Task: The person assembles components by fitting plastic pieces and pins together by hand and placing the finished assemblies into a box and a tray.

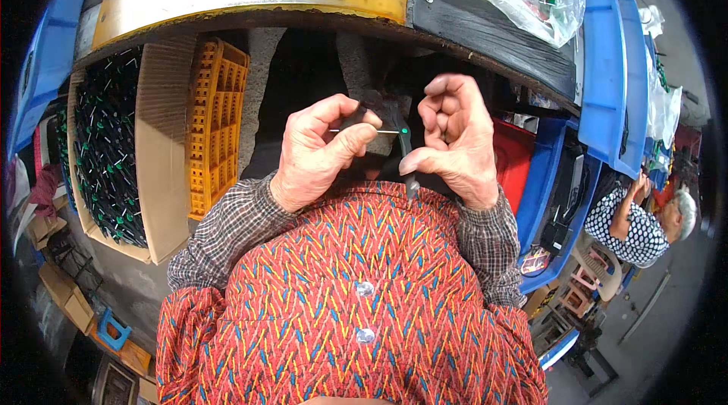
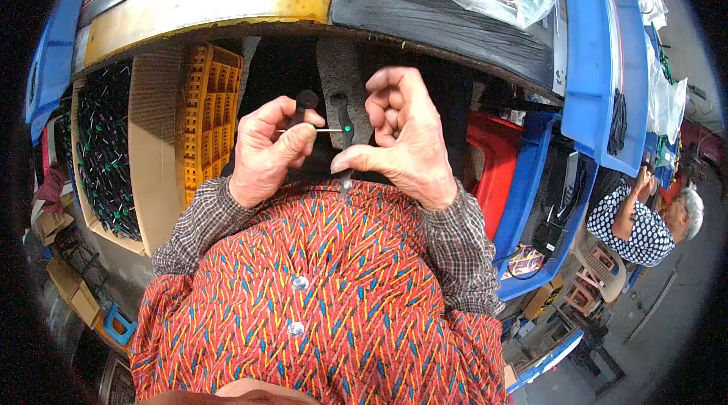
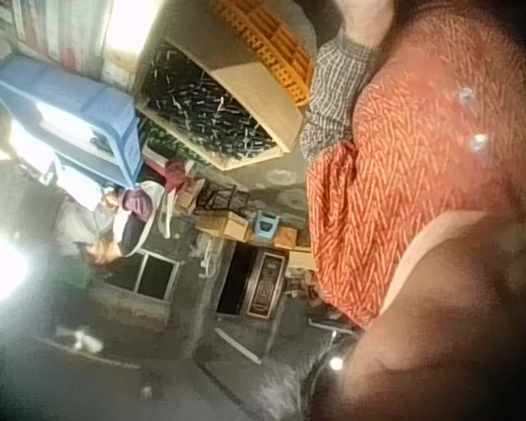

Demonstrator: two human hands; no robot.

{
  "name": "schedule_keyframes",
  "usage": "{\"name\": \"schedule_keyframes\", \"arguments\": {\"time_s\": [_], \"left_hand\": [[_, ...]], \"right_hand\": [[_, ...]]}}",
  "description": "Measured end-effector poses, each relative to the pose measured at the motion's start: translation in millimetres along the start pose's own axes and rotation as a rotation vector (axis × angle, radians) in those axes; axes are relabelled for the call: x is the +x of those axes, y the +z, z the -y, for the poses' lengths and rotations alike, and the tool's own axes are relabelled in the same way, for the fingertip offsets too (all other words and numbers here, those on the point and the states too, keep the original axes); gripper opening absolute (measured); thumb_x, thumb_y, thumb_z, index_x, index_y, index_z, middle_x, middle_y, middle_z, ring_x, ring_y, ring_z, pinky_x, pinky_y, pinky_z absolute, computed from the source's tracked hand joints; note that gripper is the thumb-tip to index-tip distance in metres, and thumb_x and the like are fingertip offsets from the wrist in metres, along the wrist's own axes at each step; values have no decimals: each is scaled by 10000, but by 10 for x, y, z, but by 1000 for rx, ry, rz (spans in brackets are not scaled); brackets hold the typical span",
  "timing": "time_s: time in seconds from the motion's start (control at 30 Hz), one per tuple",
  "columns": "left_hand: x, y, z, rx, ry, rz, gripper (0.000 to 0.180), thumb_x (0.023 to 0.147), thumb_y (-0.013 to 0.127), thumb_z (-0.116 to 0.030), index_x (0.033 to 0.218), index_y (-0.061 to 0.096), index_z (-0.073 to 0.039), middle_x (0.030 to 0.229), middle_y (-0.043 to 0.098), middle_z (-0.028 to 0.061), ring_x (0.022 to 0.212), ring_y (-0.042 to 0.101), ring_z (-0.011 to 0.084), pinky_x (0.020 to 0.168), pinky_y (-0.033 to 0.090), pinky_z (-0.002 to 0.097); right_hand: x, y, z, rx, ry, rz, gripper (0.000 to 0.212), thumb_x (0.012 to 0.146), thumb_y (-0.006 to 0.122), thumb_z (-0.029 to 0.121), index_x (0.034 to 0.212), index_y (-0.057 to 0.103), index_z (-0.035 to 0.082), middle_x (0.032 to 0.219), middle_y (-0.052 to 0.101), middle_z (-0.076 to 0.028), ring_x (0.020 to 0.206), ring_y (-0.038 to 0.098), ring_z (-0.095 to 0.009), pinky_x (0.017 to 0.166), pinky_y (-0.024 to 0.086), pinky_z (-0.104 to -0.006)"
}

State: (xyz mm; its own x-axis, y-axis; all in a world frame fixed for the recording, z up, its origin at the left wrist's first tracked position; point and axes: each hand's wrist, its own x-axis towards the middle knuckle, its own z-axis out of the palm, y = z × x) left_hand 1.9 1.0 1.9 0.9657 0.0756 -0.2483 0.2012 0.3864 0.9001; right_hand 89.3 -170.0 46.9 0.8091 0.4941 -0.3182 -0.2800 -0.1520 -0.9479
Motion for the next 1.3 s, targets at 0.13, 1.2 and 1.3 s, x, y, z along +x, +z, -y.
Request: {"name": "schedule_keyframes", "arguments": {"time_s": [0.13,1.2,1.3], "left_hand": [[-2,-28,-27,-69,-60,-10,149,881,663,-118,980,627,-12,774,618,-21,622,523,6,497,400,151],[-37,-36,-141,-98,-48,81,132,884,658,-105,970,626,-10,791,626,-11,642,528,6,521,413,162],[-43,9,-148,-88,-42,133,138,882,659,-109,962,627,-2,794,628,-2,663,542,19,551,439,169]], "right_hand": [[-22,4,-106,-191,112,54,659,559,899,171,1059,492,32,761,460,48,620,365,-9,502,327,-175],[-22,-92,-216,-625,-28,-84,644,588,886,181,1062,480,22,698,449,13,597,406,-46,501,377,-213],[86,-109,-351,-384,-110,-233,533,663,837,159,1034,491,-6,656,444,16,565,410,-60,487,394,-226]]}}
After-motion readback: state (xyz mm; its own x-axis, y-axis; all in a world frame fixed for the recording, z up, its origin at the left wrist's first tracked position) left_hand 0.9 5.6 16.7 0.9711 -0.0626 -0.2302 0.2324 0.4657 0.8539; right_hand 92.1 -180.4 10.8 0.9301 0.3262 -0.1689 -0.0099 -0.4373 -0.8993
